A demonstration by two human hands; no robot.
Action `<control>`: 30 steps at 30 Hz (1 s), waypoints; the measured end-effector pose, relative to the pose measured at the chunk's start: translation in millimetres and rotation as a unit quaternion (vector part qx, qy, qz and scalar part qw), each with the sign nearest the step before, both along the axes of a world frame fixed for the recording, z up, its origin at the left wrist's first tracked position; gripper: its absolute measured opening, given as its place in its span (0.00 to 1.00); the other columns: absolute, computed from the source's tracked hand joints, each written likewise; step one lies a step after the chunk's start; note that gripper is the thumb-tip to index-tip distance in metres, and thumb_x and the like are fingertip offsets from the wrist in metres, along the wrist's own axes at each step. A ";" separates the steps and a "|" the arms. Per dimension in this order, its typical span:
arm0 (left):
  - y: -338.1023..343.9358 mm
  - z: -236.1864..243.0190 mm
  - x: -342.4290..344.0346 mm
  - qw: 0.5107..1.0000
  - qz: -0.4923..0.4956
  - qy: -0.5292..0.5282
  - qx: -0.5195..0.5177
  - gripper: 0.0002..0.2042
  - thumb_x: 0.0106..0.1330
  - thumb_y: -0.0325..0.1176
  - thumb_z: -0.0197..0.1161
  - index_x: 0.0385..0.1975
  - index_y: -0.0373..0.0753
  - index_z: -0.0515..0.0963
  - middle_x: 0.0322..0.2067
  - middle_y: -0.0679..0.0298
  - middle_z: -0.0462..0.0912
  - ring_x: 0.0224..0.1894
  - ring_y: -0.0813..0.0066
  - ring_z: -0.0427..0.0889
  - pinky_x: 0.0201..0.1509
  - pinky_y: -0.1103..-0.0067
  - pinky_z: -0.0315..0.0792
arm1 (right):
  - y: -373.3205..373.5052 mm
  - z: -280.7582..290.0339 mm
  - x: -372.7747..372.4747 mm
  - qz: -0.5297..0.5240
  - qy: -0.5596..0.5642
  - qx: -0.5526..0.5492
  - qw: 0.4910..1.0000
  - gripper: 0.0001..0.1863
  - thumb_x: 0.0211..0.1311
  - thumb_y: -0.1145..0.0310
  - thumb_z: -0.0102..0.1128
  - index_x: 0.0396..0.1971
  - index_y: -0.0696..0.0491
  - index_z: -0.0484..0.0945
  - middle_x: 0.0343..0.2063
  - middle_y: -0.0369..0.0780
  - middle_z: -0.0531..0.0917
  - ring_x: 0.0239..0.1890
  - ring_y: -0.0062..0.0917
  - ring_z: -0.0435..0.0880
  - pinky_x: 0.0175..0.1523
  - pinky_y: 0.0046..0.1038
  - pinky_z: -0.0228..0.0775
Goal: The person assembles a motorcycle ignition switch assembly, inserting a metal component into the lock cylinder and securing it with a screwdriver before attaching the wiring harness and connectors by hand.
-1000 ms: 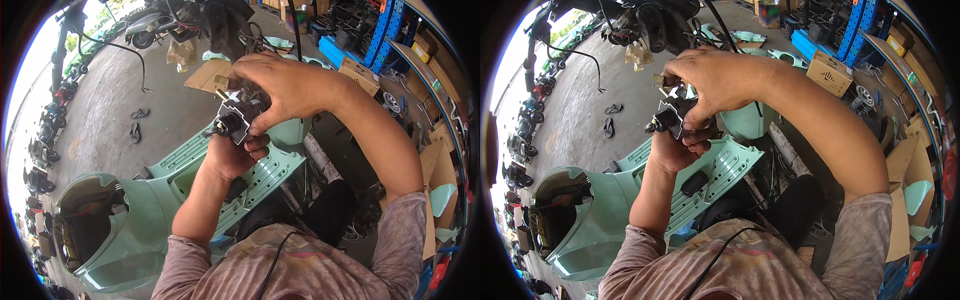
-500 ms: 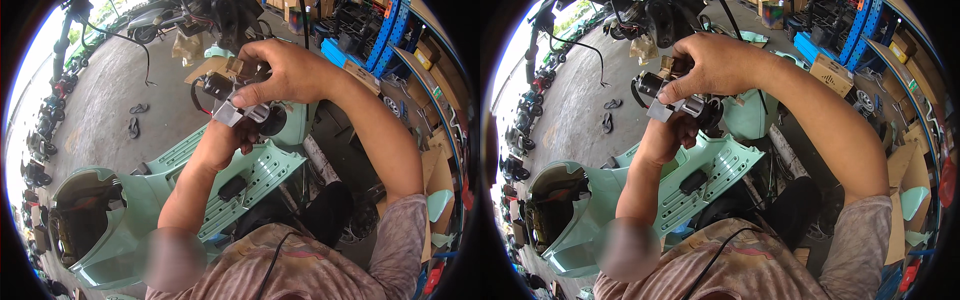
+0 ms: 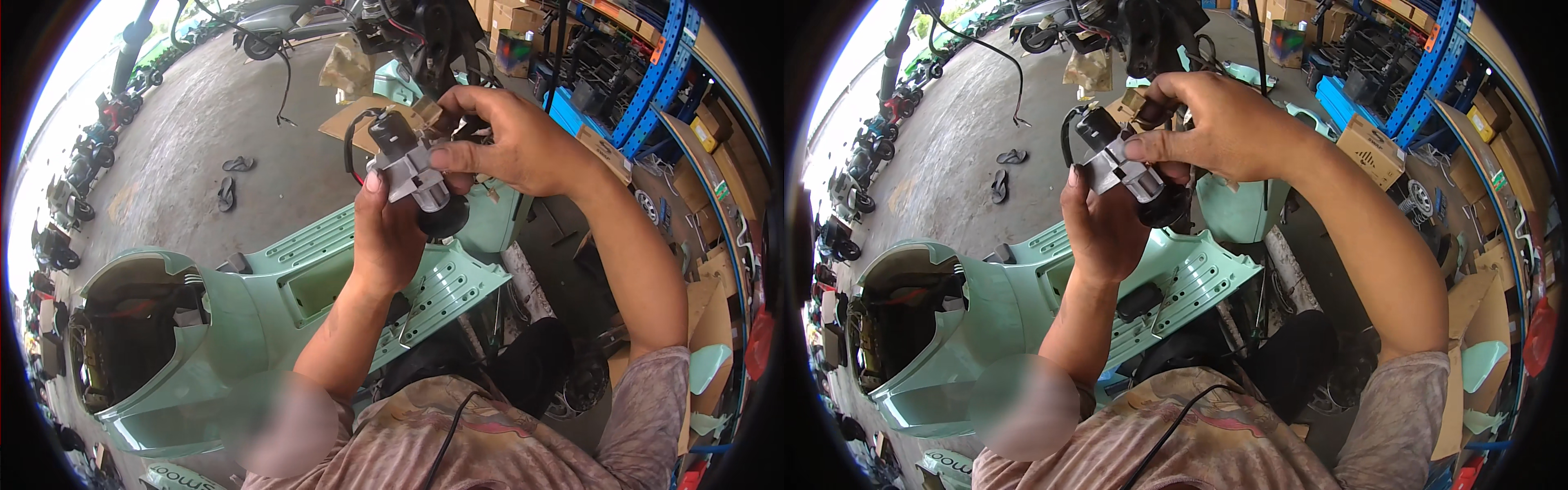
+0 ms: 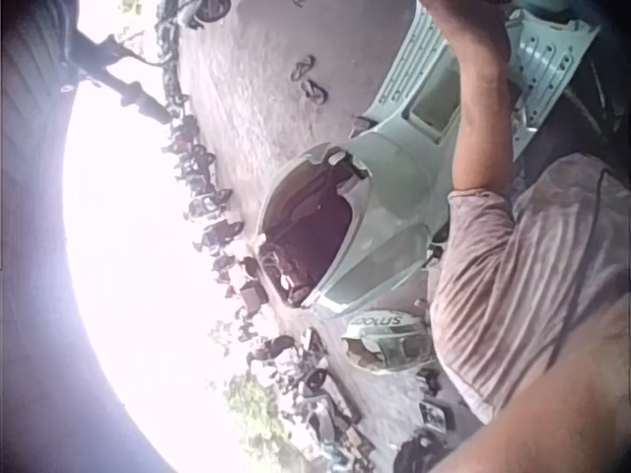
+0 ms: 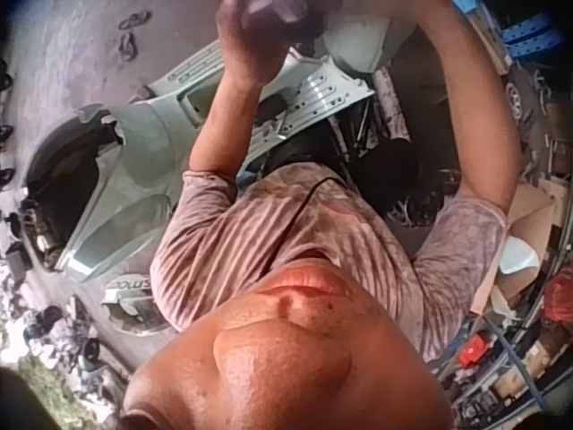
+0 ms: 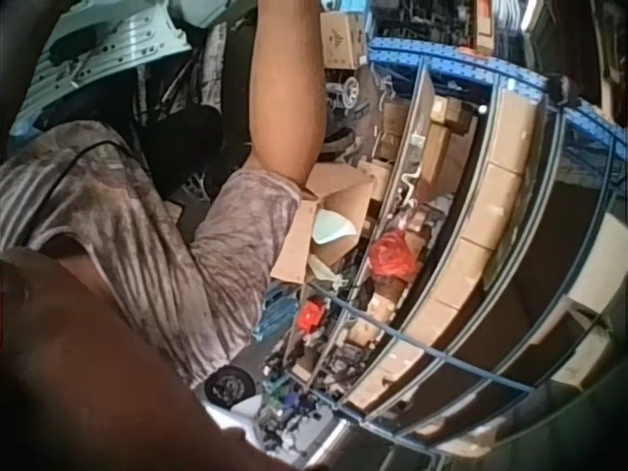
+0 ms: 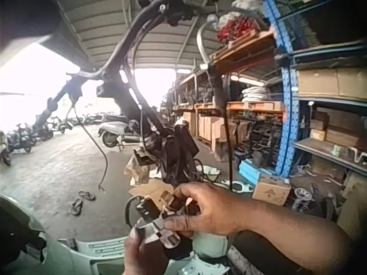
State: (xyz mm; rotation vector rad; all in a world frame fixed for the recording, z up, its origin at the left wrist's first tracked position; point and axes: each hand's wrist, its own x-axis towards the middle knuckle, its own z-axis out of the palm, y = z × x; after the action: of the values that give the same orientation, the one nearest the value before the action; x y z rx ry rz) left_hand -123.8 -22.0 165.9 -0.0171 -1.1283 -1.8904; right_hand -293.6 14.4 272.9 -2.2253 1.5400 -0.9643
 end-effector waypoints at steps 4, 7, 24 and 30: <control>-3.9 9.0 6.5 0.992 0.077 -0.091 0.042 0.41 0.68 0.71 0.32 0.56 0.35 0.70 0.33 0.55 0.84 0.43 0.61 0.83 0.54 0.68 0.72 | -2.0 -9.3 -14.1 0.031 -0.072 0.005 0.997 0.22 0.63 0.55 0.65 0.45 0.60 0.77 0.38 0.41 0.82 0.44 0.25 0.81 0.49 0.28 0.72; -15.6 9.9 8.4 0.987 0.076 -0.135 0.041 0.40 0.68 0.70 0.32 0.55 0.36 0.71 0.33 0.55 0.84 0.41 0.61 0.83 0.53 0.68 0.73 | -2.9 -18.0 -14.6 0.004 -0.017 -0.058 0.998 0.19 0.64 0.59 0.63 0.44 0.59 0.78 0.38 0.43 0.82 0.43 0.29 0.81 0.51 0.31 0.71; -39.3 1.0 21.6 0.975 -0.028 -0.207 0.076 0.21 0.67 0.48 0.48 0.45 0.34 0.72 0.28 0.56 0.80 0.30 0.58 0.83 0.39 0.66 0.78 | -13.7 -31.0 -5.8 0.047 0.285 -0.287 0.913 0.10 0.52 0.67 0.69 0.31 0.53 0.79 0.31 0.36 0.81 0.42 0.29 0.79 0.51 0.33 0.64; -37.1 -0.1 17.9 0.959 0.064 -0.271 0.049 0.16 0.63 0.40 0.59 0.43 0.34 0.71 0.26 0.58 0.78 0.27 0.62 0.82 0.32 0.71 0.78 | -14.8 -30.5 -4.3 0.027 0.343 -0.292 0.892 0.09 0.55 0.62 0.66 0.33 0.49 0.80 0.31 0.30 0.82 0.42 0.22 0.79 0.53 0.30 0.61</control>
State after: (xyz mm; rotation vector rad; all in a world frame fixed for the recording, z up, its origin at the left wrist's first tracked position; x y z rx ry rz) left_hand -105.9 -59.1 165.8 0.6513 -1.3509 -1.8819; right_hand -297.9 -0.4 242.4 -3.2871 1.5521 -0.7147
